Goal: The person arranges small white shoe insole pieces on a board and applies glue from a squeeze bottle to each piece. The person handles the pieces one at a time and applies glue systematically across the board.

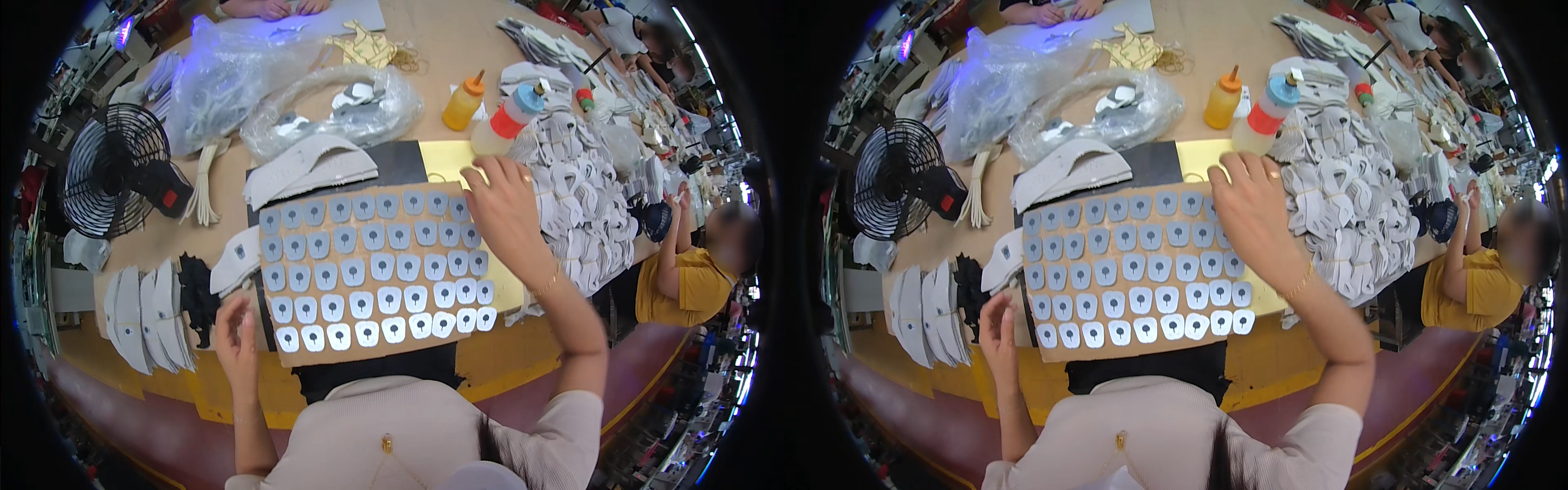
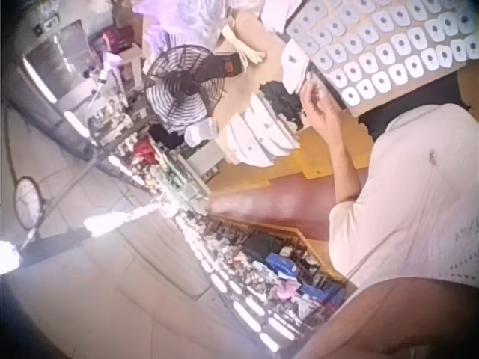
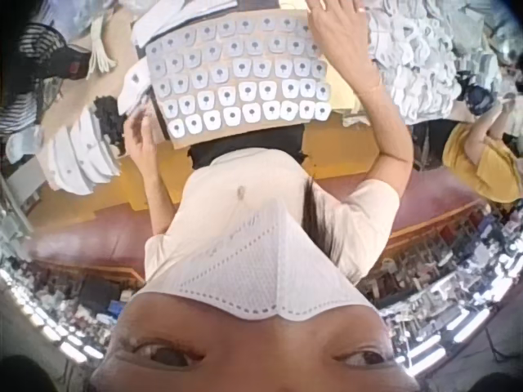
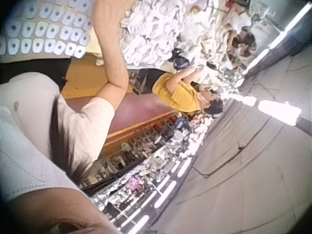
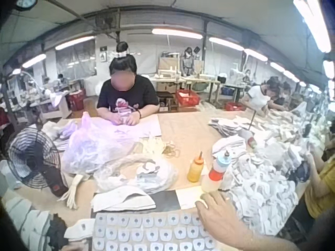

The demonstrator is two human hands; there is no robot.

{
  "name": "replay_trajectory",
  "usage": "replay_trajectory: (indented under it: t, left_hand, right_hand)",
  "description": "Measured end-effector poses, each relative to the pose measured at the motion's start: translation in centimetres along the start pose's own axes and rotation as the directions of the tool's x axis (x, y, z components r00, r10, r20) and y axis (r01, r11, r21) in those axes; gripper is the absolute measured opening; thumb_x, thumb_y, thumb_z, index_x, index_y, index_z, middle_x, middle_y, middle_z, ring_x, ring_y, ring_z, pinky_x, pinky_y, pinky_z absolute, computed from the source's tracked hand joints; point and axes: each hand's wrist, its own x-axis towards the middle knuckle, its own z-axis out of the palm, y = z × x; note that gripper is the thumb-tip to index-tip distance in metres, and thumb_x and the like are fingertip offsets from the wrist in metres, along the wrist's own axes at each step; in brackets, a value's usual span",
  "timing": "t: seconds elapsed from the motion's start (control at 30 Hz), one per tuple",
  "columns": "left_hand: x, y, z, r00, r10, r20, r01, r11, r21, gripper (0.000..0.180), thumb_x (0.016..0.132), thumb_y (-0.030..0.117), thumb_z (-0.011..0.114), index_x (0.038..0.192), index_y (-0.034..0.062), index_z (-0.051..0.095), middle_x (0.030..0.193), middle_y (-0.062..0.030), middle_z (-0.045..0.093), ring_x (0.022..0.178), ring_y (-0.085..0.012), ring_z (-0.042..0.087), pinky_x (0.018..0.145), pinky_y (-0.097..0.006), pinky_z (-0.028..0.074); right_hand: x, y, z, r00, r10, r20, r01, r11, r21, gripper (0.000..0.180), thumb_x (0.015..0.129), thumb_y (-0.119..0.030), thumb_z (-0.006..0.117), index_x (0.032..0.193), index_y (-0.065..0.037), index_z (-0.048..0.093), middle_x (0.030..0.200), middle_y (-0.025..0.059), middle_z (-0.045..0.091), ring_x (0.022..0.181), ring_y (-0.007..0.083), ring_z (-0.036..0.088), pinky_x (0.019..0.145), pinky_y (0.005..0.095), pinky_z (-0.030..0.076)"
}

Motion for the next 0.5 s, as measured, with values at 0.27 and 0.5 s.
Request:
replay_trajectory:
  t: [0.27,0.5]
  left_hand:
    - [-0.6,0.0,-1.7,0.991,-0.081,-0.108,0.066,0.989,-0.135,0.025,0.090,0.007,0.051,0.114,-0.0007,0.051,0.100,-0.0076,0.057,0.085,-0.0124,0.055,0.080,-0.025,0.043]
    - [2.4,1.6,0.9,1.000,0.004,0.015,0.000,0.974,-0.226,0.025,0.090,0.007,0.051,0.114,-0.0016,0.052,0.096,-0.0079,0.056,0.078,-0.0116,0.055,0.073,-0.025,0.045]
  right_hand:
    - [8.0,5.0,-3.4,0.944,0.115,-0.309,-0.188,0.958,-0.218,0.021,0.073,-0.011,0.062,0.093,-0.007,0.062,0.101,0.0090,0.056,0.098,0.0247,0.052,0.085,0.0376,0.041]
    - [7.2,11.4,-3.6,0.912,0.407,-0.054,-0.362,0.859,0.362,0.037,0.069,-0.017,0.074,0.102,-0.003,0.063,0.098,0.0144,0.059,0.084,0.0275,0.060,0.075,0.0354,0.047]
